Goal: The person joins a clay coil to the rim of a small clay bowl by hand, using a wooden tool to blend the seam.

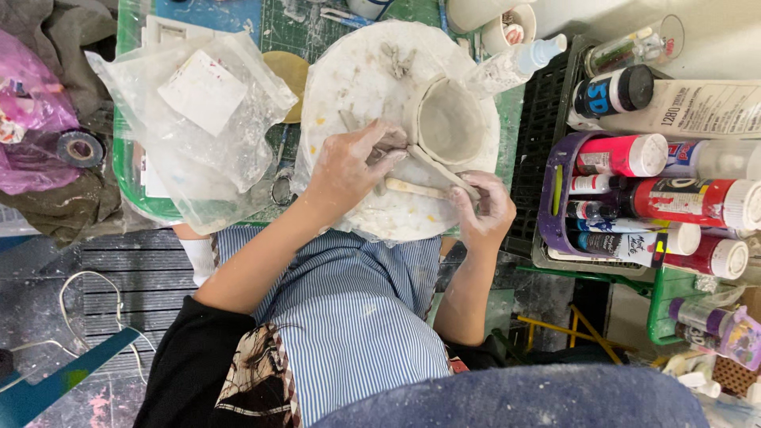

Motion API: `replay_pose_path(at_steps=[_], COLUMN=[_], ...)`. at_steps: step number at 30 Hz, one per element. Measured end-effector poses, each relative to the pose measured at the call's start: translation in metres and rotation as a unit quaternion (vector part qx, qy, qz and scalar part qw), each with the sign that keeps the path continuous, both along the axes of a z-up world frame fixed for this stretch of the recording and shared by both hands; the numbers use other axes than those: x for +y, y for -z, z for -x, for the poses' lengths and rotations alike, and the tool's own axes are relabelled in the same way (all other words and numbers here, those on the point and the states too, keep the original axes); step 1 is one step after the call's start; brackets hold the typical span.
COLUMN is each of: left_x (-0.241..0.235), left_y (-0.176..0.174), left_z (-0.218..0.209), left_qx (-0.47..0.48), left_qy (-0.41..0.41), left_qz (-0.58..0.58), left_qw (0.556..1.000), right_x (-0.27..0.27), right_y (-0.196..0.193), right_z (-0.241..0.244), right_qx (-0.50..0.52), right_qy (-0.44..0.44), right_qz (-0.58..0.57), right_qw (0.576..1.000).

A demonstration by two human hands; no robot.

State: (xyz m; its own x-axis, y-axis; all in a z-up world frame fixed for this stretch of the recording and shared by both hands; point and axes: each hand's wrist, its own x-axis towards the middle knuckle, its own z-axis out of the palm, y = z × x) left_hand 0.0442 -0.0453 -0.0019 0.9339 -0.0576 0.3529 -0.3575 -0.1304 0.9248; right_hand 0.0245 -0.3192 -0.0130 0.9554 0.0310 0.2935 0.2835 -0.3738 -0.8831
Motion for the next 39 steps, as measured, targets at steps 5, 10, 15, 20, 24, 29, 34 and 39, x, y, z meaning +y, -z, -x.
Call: replay_pose_path(at_steps=[5,10,15,20,24,29,34,39], left_x=[0.002,0.011,0.005,0.009,0.012,0.016,0.015,0.016], left_y=[0.019,0.012,0.006,0.007,0.008,0.008,0.013,0.016], left_z=[-0.008,-0.015,-0.023,-0.027,-0.028,-0.032,-0.034,-0.036], left_qx=[-0.162,-0.205,-0.278,-0.278,-0.321,-0.364,-0.412,-0.388], left_qy=[-0.137,-0.055,-0.096,-0.062,-0.059,-0.010,-0.029,-0.035], left_qz=[-0.260,-0.314,-0.323,-0.327,-0.330,-0.382,-0.384,-0.343], left_qw=[0.942,0.925,0.899,0.901,0.886,0.849,0.826,0.855], right_x=[-0.006,-0.010,-0.011,-0.012,-0.013,-0.012,-0.003,0.000], right_y=[0.004,0.003,0.005,0.006,0.008,0.004,-0.005,-0.004], right_z=[-0.004,-0.006,-0.010,-0.011,-0.013,-0.022,-0.027,-0.028], right_qx=[-0.036,-0.011,0.012,-0.005,-0.023,-0.044,-0.039,-0.030], right_qy=[-0.019,-0.009,-0.006,-0.021,-0.021,-0.009,0.003,0.029], right_qz=[-0.001,-0.013,-0.067,-0.074,-0.070,-0.007,0.029,0.026], right_qw=[0.999,1.000,0.998,0.997,0.997,0.999,0.999,0.999])
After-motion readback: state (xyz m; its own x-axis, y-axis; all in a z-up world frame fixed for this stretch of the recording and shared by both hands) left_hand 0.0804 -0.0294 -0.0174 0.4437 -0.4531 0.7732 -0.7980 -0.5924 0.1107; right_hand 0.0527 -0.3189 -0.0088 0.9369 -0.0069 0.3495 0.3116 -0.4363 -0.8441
